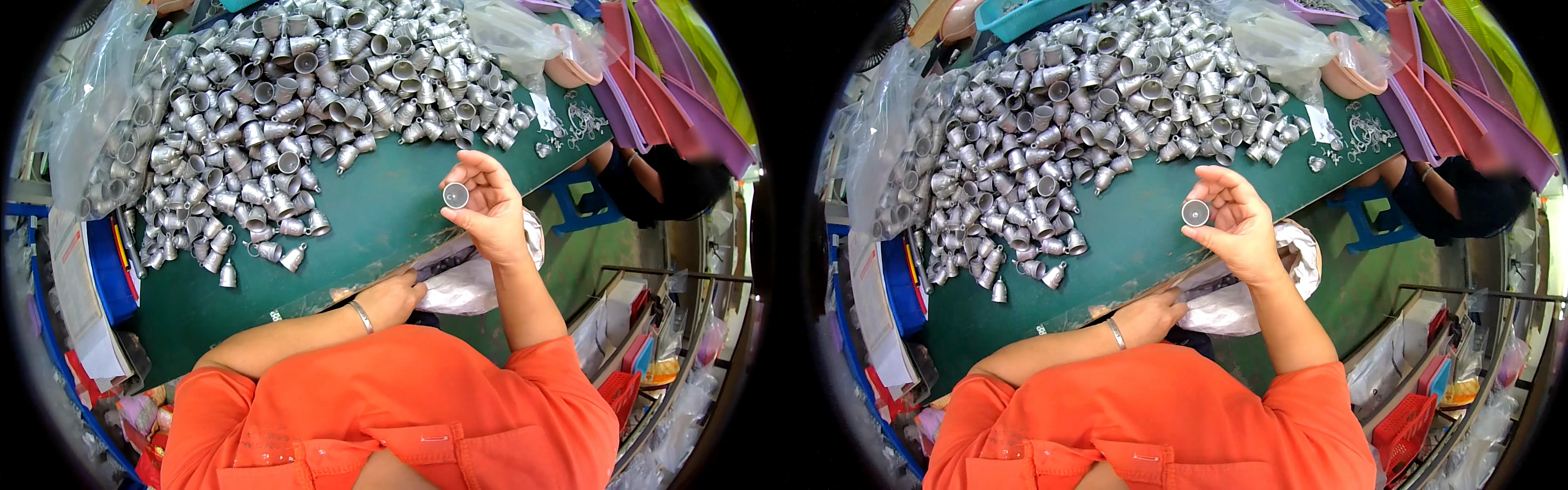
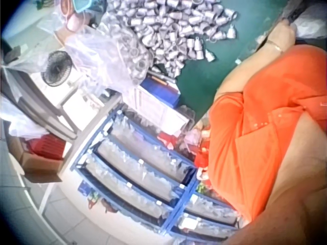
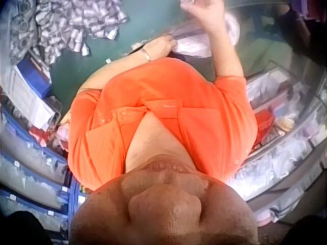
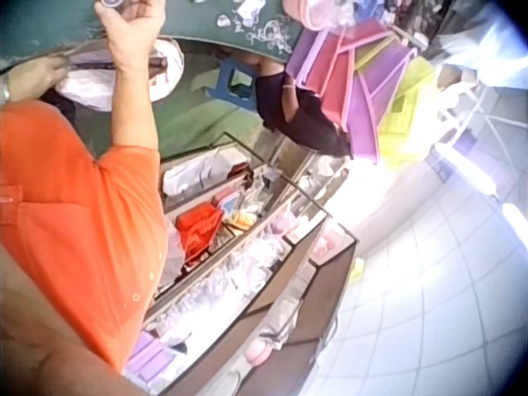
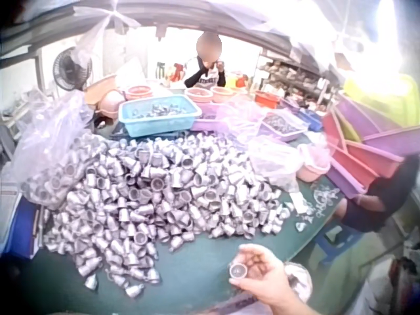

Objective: The person retrieves a paper bag from a pile of sacks, opens it, and walks to a workbench. They then pick up small silver metal bells from a large pile on the table and place them into the bag.

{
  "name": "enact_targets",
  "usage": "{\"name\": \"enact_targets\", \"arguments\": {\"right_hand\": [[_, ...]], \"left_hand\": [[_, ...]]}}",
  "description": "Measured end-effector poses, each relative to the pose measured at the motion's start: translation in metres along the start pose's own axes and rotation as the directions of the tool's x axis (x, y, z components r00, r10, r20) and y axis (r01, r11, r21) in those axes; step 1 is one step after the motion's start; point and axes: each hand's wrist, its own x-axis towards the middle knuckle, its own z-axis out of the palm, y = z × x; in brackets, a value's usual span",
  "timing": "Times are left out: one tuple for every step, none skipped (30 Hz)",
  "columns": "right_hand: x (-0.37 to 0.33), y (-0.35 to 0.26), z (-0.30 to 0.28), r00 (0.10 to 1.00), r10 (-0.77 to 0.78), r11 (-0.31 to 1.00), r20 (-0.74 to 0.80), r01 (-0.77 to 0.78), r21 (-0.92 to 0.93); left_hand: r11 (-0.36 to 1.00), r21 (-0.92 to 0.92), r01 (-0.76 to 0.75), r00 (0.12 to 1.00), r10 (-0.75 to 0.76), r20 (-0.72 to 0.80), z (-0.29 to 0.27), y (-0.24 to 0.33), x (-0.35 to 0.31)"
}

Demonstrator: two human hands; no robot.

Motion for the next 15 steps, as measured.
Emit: {"name": "enact_targets", "arguments": {"right_hand": [[0.000,-0.001,0.001,0.999,-0.046,0.998,0.005,0.046,-0.038],[0.000,-0.003,0.000,0.999,-0.036,0.998,-0.005,0.036,-0.053],[-0.001,-0.005,-0.001,0.999,-0.033,0.998,0.011,0.034,-0.051],[-0.002,-0.008,-0.002,0.999,-0.031,0.998,0.028,0.032,-0.051],[-0.003,-0.011,-0.004,0.999,-0.029,0.998,0.044,0.031,-0.050],[-0.004,-0.018,-0.008,0.995,0.036,0.995,0.091,-0.028,-0.093],[-0.003,-0.026,-0.015,0.983,0.107,0.987,0.146,-0.088,-0.134],[-0.003,-0.035,-0.021,0.963,0.181,0.973,0.200,-0.146,-0.177],[-0.003,-0.051,-0.028,0.907,0.298,0.930,0.296,-0.208,-0.302],[0.000,-0.071,-0.034,0.813,0.450,0.825,0.370,-0.220,-0.520],[0.002,-0.083,-0.039,0.697,0.594,0.685,0.402,-0.176,-0.707],[0.000,-0.086,-0.042,0.706,0.593,0.640,0.387,-0.122,-0.759],[-0.003,-0.084,-0.041,0.717,0.590,0.589,0.372,-0.067,-0.805],[-0.003,-0.078,-0.036,0.769,0.482,0.576,0.419,0.082,-0.813],[0.004,-0.068,-0.027,0.768,0.427,0.606,0.477,0.148,-0.781]], "left_hand": [[1.000,-0.006,0.006,1.000,-0.006,0.007,-0.001,0.000,0.001],[1.000,-0.013,0.011,1.000,-0.010,0.015,-0.001,0.001,0.001],[1.000,-0.003,0.001,1.000,-0.001,0.010,0.000,0.001,0.001],[1.000,0.007,-0.009,1.000,0.009,0.001,0.002,-0.001,0.001],[1.000,0.017,-0.019,1.000,0.019,-0.006,0.003,-0.001,0.001],[1.000,0.011,-0.012,1.000,0.012,0.003,0.002,-0.001,0.002],[1.000,0.006,0.008,1.000,-0.008,0.007,0.001,0.000,0.000],[0.999,0.000,0.032,0.999,-0.032,0.011,-0.001,0.000,-0.002],[1.000,-0.011,0.028,1.000,-0.028,0.013,0.000,0.001,-0.002],[0.999,-0.020,0.028,1.000,-0.028,0.014,0.000,0.001,-0.002],[0.999,-0.025,0.034,0.999,-0.033,0.018,0.001,0.001,-0.002],[0.998,-0.045,0.052,0.998,-0.050,0.029,0.003,0.000,-0.001],[0.997,-0.056,0.058,0.998,-0.056,0.037,0.002,0.001,-0.001],[0.996,-0.068,0.063,0.997,-0.060,0.045,0.001,0.002,0.000],[0.994,-0.081,0.070,0.996,-0.066,0.052,0.000,0.003,-0.001]]}}
